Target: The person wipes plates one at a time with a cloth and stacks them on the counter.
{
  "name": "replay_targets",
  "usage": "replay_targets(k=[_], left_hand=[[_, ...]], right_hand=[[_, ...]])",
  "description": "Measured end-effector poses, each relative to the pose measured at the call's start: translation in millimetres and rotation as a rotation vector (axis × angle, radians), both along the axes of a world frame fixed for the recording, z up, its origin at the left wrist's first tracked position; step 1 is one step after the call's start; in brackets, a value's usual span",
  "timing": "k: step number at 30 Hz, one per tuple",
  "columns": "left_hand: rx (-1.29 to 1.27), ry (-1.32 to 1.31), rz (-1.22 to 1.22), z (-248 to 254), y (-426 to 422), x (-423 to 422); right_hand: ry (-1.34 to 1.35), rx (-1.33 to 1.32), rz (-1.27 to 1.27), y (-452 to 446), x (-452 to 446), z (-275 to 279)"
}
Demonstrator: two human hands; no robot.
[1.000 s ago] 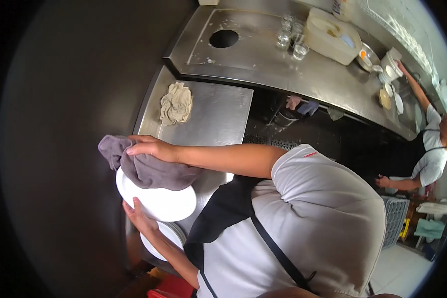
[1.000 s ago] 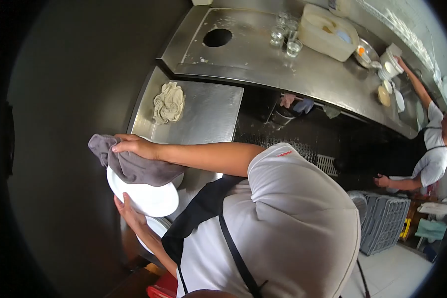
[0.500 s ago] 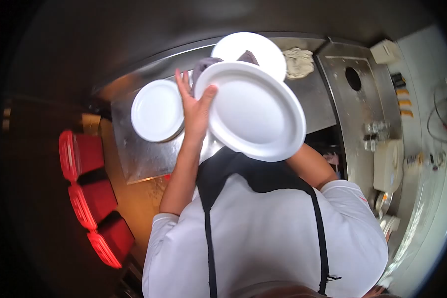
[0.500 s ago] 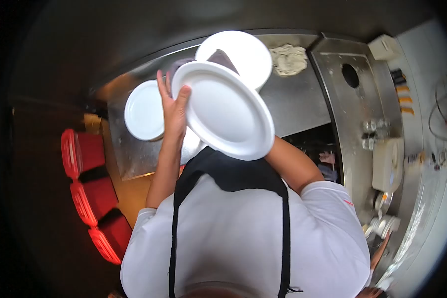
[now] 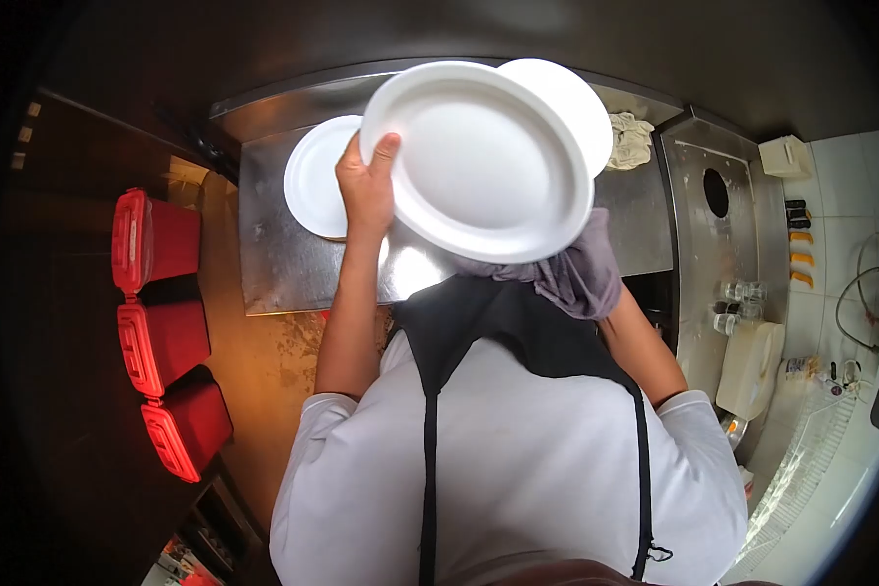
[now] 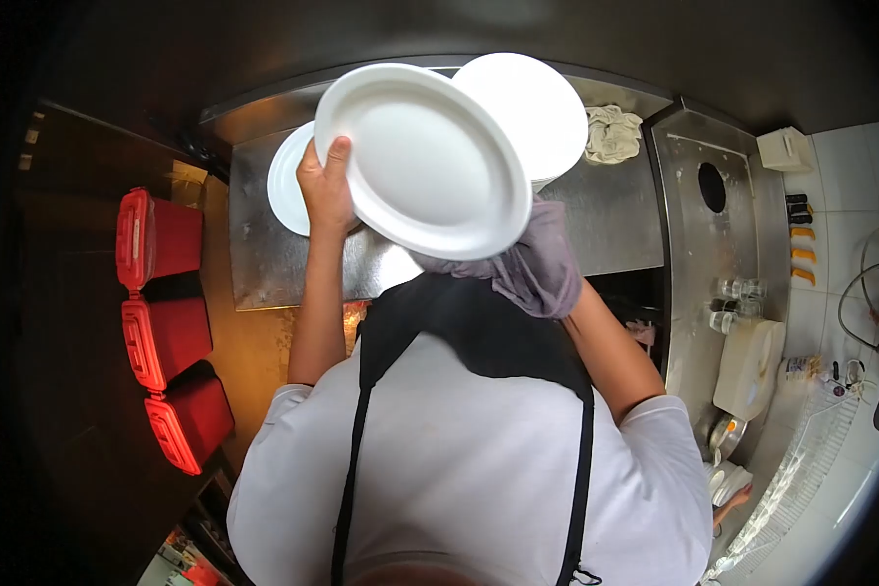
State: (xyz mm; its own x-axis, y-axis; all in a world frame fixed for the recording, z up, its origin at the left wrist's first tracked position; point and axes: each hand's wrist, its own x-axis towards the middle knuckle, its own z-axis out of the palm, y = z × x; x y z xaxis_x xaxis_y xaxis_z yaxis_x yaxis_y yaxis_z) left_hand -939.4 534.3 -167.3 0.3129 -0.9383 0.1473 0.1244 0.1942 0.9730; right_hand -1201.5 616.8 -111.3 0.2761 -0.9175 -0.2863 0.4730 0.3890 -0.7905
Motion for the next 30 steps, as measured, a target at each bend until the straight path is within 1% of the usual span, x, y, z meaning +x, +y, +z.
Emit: replay_targets(k=[1,4,8,10,13,16,17,18,19,20,21,23,24,26,28,30], left_hand=[[0.01,0.024,-0.012,-2.3,-2.2,4.4],[0.102,-0.03,-0.07,-19.5,-3.3,12.0],[0.138,-0.08,-0.39,-22.3,-2.2,-5.4],[0.188,-0.032,-0.49,-7.9,-5.3,-10.7],[0.192,-0.005,-0.59,-1.9,-9.5,-9.7],[0.063,0.054,-0.49,-11.0,-6.1,-12.4],[0.036,0.035,-0.453,-17.6,-5.8,-10.4],[0.042,0.086,-0.369,-20.9,-2.4,-13.9],[0.022,0.093,-0.294,-32.5,-1.3,-13.6],[-0.014,0.129,-0.214,-22.7,5.1,-19.1],[-0.051,0.161,-0.134,-12.8,11.3,-24.7],[-0.113,0.108,-0.042,-10.3,14.1,-20.2],[-0.151,0.088,-0.008,-11.2,12.7,-21.6],[-0.202,0.057,-0.039,-16.6,14.1,-15.1],[-0.153,-0.109,-0.13,-11.9,25.0,-1.6],[0.043,-0.158,-0.088,-17.5,40.5,9.3]], right_hand=[[0.038,-0.02,-0.017,2.7,-11.2,3.2],[0.111,-0.144,-0.079,3.1,-29.6,5.9],[0.155,-0.333,-0.175,-42.5,-34.5,-11.5],[0.158,-0.404,-0.143,-65.3,-29.8,-24.1],[0.184,-0.5,-0.007,-89.5,-12.4,-47.6],[0.255,-0.598,0.153,-100.7,16.8,-80.2],[0.166,-0.486,0.145,-93.2,33.0,-70.5],[0.076,-0.372,0.128,-85.6,49.3,-60.7],[0.142,-0.32,0.201,-88.9,49.6,-73.8],[0.187,-0.266,0.256,-88.0,55.0,-76.0],[0.231,-0.214,0.313,-86.9,62.8,-71.4],[0.282,-0.112,0.361,-77.6,69.3,-48.6],[0.302,-0.119,0.369,-72.3,68.8,-40.0],[0.327,-0.158,0.39,-61.8,62.5,-29.8],[0.353,-0.21,0.406,-48.4,52.5,-20.1],[0.375,-0.235,0.413,-43.5,46.9,-15.4]])
